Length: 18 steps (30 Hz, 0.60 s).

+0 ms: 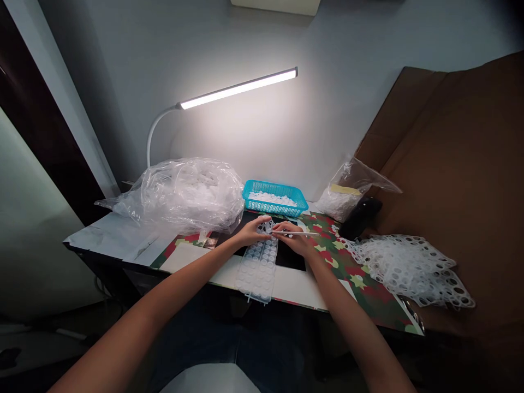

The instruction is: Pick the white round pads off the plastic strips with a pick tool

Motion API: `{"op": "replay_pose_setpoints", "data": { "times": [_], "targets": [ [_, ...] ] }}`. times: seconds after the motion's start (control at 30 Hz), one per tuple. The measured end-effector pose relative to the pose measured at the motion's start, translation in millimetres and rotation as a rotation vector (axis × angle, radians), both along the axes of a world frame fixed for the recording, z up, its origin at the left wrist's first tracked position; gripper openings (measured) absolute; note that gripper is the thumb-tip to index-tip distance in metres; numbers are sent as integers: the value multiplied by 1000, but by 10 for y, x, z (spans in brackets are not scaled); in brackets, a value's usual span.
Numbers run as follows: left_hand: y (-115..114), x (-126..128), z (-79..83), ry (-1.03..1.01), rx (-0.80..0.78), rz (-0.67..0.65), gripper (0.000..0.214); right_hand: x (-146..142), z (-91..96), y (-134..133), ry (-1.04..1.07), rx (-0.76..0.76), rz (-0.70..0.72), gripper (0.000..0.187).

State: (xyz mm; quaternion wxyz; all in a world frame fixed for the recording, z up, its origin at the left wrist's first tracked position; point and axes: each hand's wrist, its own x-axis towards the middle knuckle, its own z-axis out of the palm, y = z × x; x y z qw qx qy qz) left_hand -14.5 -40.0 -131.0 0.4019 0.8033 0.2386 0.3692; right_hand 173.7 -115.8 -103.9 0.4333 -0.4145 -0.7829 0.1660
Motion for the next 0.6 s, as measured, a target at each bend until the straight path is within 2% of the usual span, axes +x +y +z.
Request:
{"op": "replay_pose_setpoints", "data": {
  "times": [0.43, 0.6],
  "targets": [
    [6, -5, -17, -9, 18, -7, 66, -23, -20, 23, -80, 71, -12, 22],
    [-2, 2, -28, -14, 34, -32, 65, -50, -49, 49, -218, 119, -28, 20]
  ]
}}
